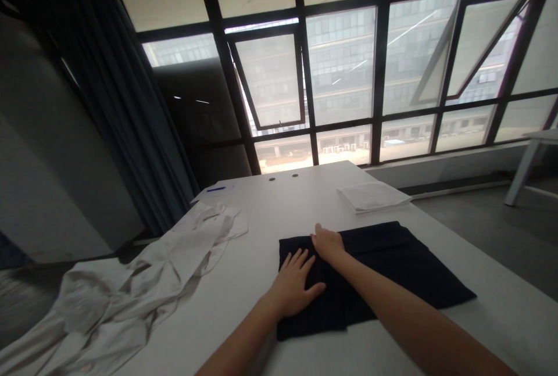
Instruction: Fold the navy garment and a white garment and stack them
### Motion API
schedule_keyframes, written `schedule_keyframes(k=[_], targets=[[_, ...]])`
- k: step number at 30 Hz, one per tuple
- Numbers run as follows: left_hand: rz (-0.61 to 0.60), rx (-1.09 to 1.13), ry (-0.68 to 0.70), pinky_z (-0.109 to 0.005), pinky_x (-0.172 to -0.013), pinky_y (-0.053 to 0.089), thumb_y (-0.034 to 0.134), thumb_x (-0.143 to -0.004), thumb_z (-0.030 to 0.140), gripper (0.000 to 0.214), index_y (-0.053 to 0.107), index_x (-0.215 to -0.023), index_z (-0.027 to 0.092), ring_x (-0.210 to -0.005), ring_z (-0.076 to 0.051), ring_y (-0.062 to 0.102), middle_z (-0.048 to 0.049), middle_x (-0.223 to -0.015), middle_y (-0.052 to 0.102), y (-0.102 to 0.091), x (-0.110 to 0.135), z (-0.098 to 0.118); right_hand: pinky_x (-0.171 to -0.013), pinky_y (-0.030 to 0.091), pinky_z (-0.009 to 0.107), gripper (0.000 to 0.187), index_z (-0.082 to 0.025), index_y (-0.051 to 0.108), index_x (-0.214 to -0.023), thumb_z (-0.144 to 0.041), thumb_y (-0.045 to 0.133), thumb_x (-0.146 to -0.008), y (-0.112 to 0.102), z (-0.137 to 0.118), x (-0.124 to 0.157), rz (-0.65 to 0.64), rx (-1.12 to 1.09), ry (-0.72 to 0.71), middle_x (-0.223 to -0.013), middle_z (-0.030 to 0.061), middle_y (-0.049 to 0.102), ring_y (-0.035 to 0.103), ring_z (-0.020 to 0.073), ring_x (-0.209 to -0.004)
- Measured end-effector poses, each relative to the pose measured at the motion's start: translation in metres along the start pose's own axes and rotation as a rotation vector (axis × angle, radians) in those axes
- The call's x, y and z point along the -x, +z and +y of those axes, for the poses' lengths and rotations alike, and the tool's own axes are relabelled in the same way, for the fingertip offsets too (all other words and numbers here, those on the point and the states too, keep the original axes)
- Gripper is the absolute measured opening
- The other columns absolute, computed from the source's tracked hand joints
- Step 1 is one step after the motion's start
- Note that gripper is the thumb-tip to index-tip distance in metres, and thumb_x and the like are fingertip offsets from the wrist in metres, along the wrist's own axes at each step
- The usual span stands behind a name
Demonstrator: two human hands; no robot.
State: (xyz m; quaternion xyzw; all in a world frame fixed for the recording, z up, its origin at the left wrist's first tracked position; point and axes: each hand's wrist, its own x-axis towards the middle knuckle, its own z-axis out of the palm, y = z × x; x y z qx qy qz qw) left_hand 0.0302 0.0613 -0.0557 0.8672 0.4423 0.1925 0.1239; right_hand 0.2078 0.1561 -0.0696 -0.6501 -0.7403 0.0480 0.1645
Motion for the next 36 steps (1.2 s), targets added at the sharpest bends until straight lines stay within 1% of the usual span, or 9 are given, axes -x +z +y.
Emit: schedule_keyframes(k=[3,6,12,17,20,23,26,31,36], targets=[[-0.055,0.002,-0.024,-0.058,-0.122,0.009,0.053,-0.092,0.064,0.073,0.032,-0.155,0.034,-0.151,-0.033,0.018,-0.0056,-0.164,0.025,0.006,0.018,0.001,-0.087,0.044,0.042,0.026,-0.013,0.058,-0.114,-0.029,0.043,-0.099,-0.012,0.0,0.009,0.083,-0.008,-0.009,-0.112,0.0216,0.064,0.061,0.0314,-0.106],[-0.032,-0.009,-0.068,-0.058,-0.122,0.01,0.053,-0.093,0.061,0.068,0.035,-0.153,0.036,-0.151,-0.031,0.019,-0.0041,-0.163,0.027,0.007,0.021,-0.001,-0.094,0.04,0.044,0.02,-0.015,0.06,-0.104,-0.027,0.046,-0.098,-0.028,-0.007,0.024,0.131,-0.023,-0.092,-0.114,0.0202,0.061,0.055,0.031,-0.111],[0.027,-0.017,-0.081,-0.059,-0.121,0.016,0.055,-0.094,0.045,0.057,0.043,-0.149,0.034,-0.148,-0.03,0.029,-0.0051,-0.159,0.037,0.011,0.018,-0.005,-0.079,0.044,0.029,0.012,-0.022,0.056,-0.084,-0.028,0.053,-0.094,-0.055,-0.01,0.096,0.009,-0.434,-0.637,-0.088,0.0031,0.06,0.055,0.0172,-0.084],[0.201,-0.002,-0.092,-0.056,-0.115,0.032,0.053,-0.096,0.038,0.034,0.063,-0.126,0.028,-0.137,-0.032,0.044,-0.0093,-0.145,0.053,0.004,0.023,0.005,-0.085,0.043,0.036,0.036,-0.024,0.06,-0.089,-0.047,0.082,-0.07,-0.055,0.017,0.145,-0.147,-0.461,-0.711,-0.096,0.0036,0.06,0.054,0.0216,-0.091],[0.259,-0.007,-0.024,-0.051,-0.102,0.042,0.048,-0.098,0.032,0.024,0.067,-0.111,0.027,-0.115,-0.03,0.056,-0.0108,-0.12,0.064,-0.012,0.029,0.024,-0.093,0.04,0.041,0.028,-0.025,0.064,-0.09,-0.04,0.081,-0.073,-0.048,0.026,0.154,-0.145,-0.386,-0.723,-0.101,0.0042,0.061,0.054,0.0225,-0.095],[0.164,-0.025,0.095,-0.045,-0.089,0.045,0.045,-0.099,0.033,0.023,0.067,-0.101,0.027,-0.096,-0.026,0.059,-0.009,-0.099,0.065,-0.029,0.036,0.043,-0.091,0.041,0.038,0.007,-0.024,0.064,-0.09,-0.026,0.069,-0.085,-0.046,0.027,0.152,-0.077,-0.362,-0.736,-0.098,0.004,0.063,0.055,0.0205,-0.093],[0.003,-0.084,0.237,-0.04,-0.081,0.044,0.061,-0.089,0.043,0.017,0.063,-0.093,0.026,-0.086,-0.024,0.057,-0.0059,-0.09,0.064,-0.034,0.041,0.053,-0.087,0.041,0.037,0.004,-0.022,0.062,-0.089,-0.02,0.059,-0.09,-0.046,0.026,0.145,0.009,-0.236,-0.828,-0.093,0.0053,0.063,0.053,0.0206,-0.088],[-0.134,-0.238,0.305,-0.033,-0.076,0.043,0.066,-0.082,0.028,0.012,0.059,-0.091,0.025,-0.084,-0.021,0.059,-0.0021,-0.09,0.065,-0.017,0.039,0.052,-0.079,0.039,0.037,0.011,-0.02,0.059,-0.085,-0.013,0.052,-0.09,-0.04,0.031,0.14,0.049,-0.015,-0.886,-0.087,0.0057,0.061,0.05,0.0207,-0.081],[-0.135,-0.267,0.267,-0.029,-0.07,0.043,0.062,-0.08,0.016,0.012,0.056,-0.086,0.024,-0.08,-0.019,0.06,0.0,-0.087,0.065,-0.003,0.038,0.049,-0.081,0.04,0.035,0.016,-0.021,0.059,-0.092,-0.02,0.063,-0.076,-0.046,0.031,0.147,-0.054,-0.131,-0.842,-0.096,0.0055,0.062,0.052,0.0214,-0.088]])
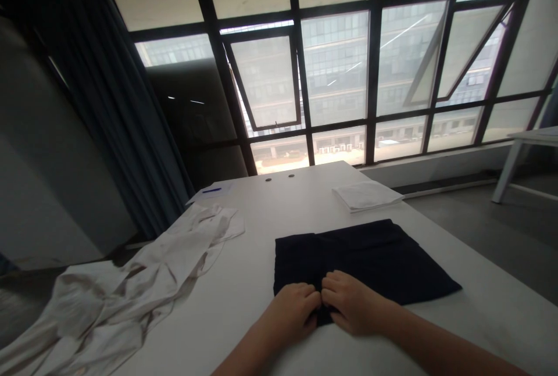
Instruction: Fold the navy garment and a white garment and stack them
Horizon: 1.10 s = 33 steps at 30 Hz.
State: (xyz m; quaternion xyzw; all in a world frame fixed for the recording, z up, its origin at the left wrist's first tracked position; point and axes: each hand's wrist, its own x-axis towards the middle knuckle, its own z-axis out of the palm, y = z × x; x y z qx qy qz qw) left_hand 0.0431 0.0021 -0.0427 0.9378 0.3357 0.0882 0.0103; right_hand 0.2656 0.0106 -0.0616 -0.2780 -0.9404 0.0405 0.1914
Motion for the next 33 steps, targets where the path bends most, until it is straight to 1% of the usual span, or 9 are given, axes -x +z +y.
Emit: schedule_keyframes(k=[6,10,12,15,18,21,25,30,33], targets=[[-0.028,-0.021,0.068,-0.028,-0.064,0.042,0.062,-0.082,0.016,0.011,0.056,-0.083,0.024,-0.076,-0.018,0.061,0.0009,-0.084,0.065,0.0,-0.001,0.001,-0.083,0.041,0.035,0.012,-0.022,0.06,-0.088,-0.021,0.061,-0.077,-0.013,-0.004,0.001,0.006,-0.13,0.009,-0.094,0.0049,0.063,0.054,0.0206,-0.089],[-0.033,-0.028,0.059,-0.028,-0.064,0.043,0.064,-0.082,0.017,0.011,0.056,-0.085,0.024,-0.077,-0.017,0.062,0.0014,-0.085,0.065,-0.003,0.0,0.001,-0.085,0.042,0.036,0.022,-0.021,0.061,-0.094,-0.032,0.069,-0.077,-0.009,0.0,0.003,-0.02,-0.123,0.022,-0.098,0.0059,0.064,0.056,0.0221,-0.091],[-0.025,-0.029,0.048,-0.027,-0.065,0.044,0.064,-0.083,0.018,0.01,0.057,-0.088,0.025,-0.078,-0.017,0.062,0.0022,-0.087,0.065,-0.005,0.001,0.002,-0.084,0.041,0.036,0.019,-0.02,0.062,-0.092,-0.033,0.068,-0.08,-0.006,0.002,0.003,-0.027,-0.107,0.008,-0.096,0.0056,0.064,0.056,0.0218,-0.09],[-0.015,-0.035,0.043,-0.027,-0.066,0.044,0.066,-0.085,0.028,0.011,0.058,-0.091,0.025,-0.078,-0.017,0.063,0.0026,-0.087,0.066,-0.006,0.004,0.002,-0.082,0.041,0.034,0.008,-0.02,0.062,-0.092,-0.024,0.06,-0.086,-0.002,0.006,0.003,-0.013,-0.073,-0.011,-0.094,0.0054,0.064,0.055,0.02,-0.088],[0.008,-0.029,0.017,-0.027,-0.064,0.044,0.068,-0.085,0.039,0.02,0.058,-0.094,0.024,-0.076,-0.018,0.063,0.0018,-0.088,0.066,-0.007,0.006,0.001,-0.081,0.04,0.034,0.008,-0.02,0.062,-0.094,-0.019,0.056,-0.088,-0.002,0.008,0.001,0.011,-0.02,0.004,-0.094,0.0053,0.064,0.054,0.0194,-0.087],[0.031,-0.041,-0.007,-0.027,-0.064,0.043,0.066,-0.087,0.034,0.014,0.059,-0.093,0.024,-0.076,-0.017,0.063,0.0018,-0.087,0.066,-0.006,0.005,0.0,-0.081,0.039,0.034,0.006,-0.02,0.062,-0.091,-0.023,0.058,-0.089,-0.005,0.008,0.002,0.005,0.014,0.019,-0.093,0.0048,0.063,0.054,0.0197,-0.087],[0.035,-0.062,0.071,-0.026,-0.063,0.042,0.067,-0.085,0.026,0.008,0.06,-0.086,0.024,-0.075,-0.016,0.062,0.0028,-0.084,0.066,-0.001,0.003,-0.002,-0.083,0.039,0.035,0.012,-0.021,0.064,-0.088,-0.033,0.065,-0.086,-0.011,0.006,0.004,-0.02,-0.005,0.018,-0.097,0.0046,0.063,0.054,0.0202,-0.09],[0.079,-0.106,0.167,-0.028,-0.06,0.041,0.064,-0.087,0.023,0.009,0.06,-0.079,0.022,-0.069,-0.015,0.059,0.002,-0.077,0.065,0.005,0.0,0.0,-0.083,0.039,0.033,0.008,-0.02,0.066,-0.088,-0.023,0.058,-0.089,-0.016,0.008,0.004,-0.042,-0.042,-0.015,-0.089,0.0034,0.065,0.056,0.0183,-0.088],[0.103,-0.085,0.175,-0.03,-0.069,0.045,0.059,-0.094,0.029,0.011,0.063,-0.086,0.023,-0.075,-0.017,0.061,0.0001,-0.083,0.067,0.002,-0.001,0.001,-0.079,0.038,0.033,0.011,-0.02,0.067,-0.082,-0.025,0.059,-0.088,-0.017,0.011,0.003,-0.054,-0.046,-0.032,-0.08,0.0021,0.066,0.055,0.0174,-0.082]])
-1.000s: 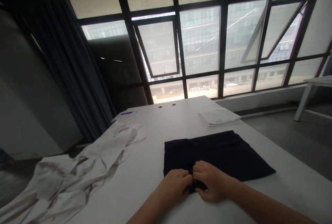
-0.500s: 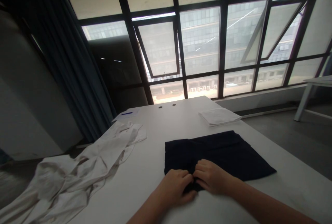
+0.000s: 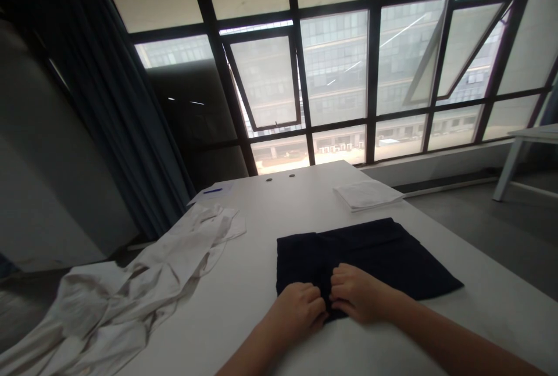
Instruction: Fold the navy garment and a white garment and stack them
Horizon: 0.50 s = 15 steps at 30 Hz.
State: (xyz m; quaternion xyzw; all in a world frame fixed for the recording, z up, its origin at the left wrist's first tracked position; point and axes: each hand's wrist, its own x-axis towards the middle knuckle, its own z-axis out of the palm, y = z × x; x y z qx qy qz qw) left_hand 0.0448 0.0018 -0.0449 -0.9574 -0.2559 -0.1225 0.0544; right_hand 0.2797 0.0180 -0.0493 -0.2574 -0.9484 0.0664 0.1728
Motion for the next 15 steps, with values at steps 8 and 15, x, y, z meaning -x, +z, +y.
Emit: schedule_keyframes(k=[8,15], targets=[[-0.119,0.149,-0.236,-0.052,-0.122,0.017,0.046,-0.098,0.054,0.065,0.032,-0.155,0.025,-0.149,-0.03,0.026,-0.0082,-0.161,0.032,-0.006,0.002,0.002,-0.076,0.039,0.036,0.021,-0.021,0.068,-0.066,-0.034,0.063,-0.082,0.007,-0.002,0.0,0.019,0.083,-0.017,-0.063,0.0022,0.063,0.055,0.018,-0.071],[-0.204,0.157,-0.346,-0.054,-0.124,0.006,0.034,-0.101,0.054,0.069,0.015,-0.16,0.025,-0.153,-0.027,0.009,-0.0039,-0.166,0.015,0.009,0.001,0.004,-0.107,0.037,0.046,0.043,-0.015,0.056,-0.137,-0.029,0.041,-0.099,0.033,-0.017,-0.012,0.357,0.165,0.339,-0.135,0.0149,0.061,0.051,0.0271,-0.127]])
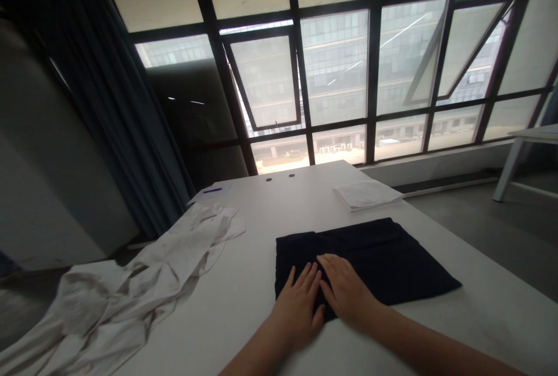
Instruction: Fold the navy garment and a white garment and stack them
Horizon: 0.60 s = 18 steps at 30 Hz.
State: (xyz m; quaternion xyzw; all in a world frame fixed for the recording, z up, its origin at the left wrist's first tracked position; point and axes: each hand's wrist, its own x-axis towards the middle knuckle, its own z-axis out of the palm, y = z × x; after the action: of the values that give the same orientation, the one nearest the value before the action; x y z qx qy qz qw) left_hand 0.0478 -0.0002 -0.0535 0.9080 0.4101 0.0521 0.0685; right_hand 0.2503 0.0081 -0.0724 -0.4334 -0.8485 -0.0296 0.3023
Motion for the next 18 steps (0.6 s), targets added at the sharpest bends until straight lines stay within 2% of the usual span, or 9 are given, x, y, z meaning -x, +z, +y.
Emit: schedule_keyframes(k=[2,5,11,14,18], targets=[[0.018,-0.019,-0.081,-0.054,-0.124,0.005,0.036,-0.098,0.059,0.077,0.015,-0.16,0.019,-0.153,-0.029,0.005,-0.0067,-0.166,0.011,0.006,-0.001,-0.002,-0.115,0.03,0.049,0.053,-0.013,0.044,-0.148,-0.039,0.039,-0.102,0.011,0.001,0.005,-0.066,0.052,-0.025,-0.15,0.0151,0.049,0.04,0.0297,-0.14],[0.035,-0.035,-0.207,-0.056,-0.124,0.003,0.04,-0.091,0.071,0.09,0.02,-0.159,0.015,-0.153,-0.034,0.001,-0.01,-0.165,0.008,0.009,0.001,-0.007,-0.118,0.025,0.051,0.06,-0.014,0.039,-0.152,-0.048,0.033,-0.103,0.02,0.007,0.012,-0.19,0.079,-0.057,-0.155,0.0145,0.042,0.033,0.0313,-0.145],[-0.061,0.031,-0.18,-0.053,-0.123,0.009,0.046,-0.081,0.082,0.106,0.014,-0.16,0.018,-0.152,-0.033,0.005,-0.0096,-0.166,0.004,-0.004,0.009,-0.035,-0.12,0.021,0.055,0.064,-0.012,0.033,-0.155,-0.051,0.028,-0.104,0.015,0.013,0.013,-0.297,0.051,-0.045,-0.16,0.0168,0.03,0.024,0.0335,-0.149],[-0.08,0.057,-0.266,-0.055,-0.122,0.013,0.055,-0.072,0.086,0.122,0.013,-0.16,0.014,-0.151,-0.038,-0.001,-0.0146,-0.165,0.001,-0.009,0.014,-0.052,-0.119,0.02,0.059,0.066,-0.015,0.028,-0.157,-0.052,0.032,-0.103,0.01,0.011,0.011,-0.343,0.007,-0.021,-0.161,0.0169,0.026,0.021,0.0358,-0.149],[-0.155,0.091,-0.274,-0.06,-0.12,0.011,0.064,-0.055,0.091,0.144,0.005,-0.16,0.013,-0.149,-0.042,-0.011,-0.0172,-0.164,-0.008,-0.012,0.016,-0.063,-0.114,0.019,0.069,0.071,-0.026,0.021,-0.159,-0.041,0.05,-0.096,-0.004,0.003,0.004,-0.357,-0.042,0.004,-0.164,0.0136,0.023,0.021,0.0417,-0.148]])
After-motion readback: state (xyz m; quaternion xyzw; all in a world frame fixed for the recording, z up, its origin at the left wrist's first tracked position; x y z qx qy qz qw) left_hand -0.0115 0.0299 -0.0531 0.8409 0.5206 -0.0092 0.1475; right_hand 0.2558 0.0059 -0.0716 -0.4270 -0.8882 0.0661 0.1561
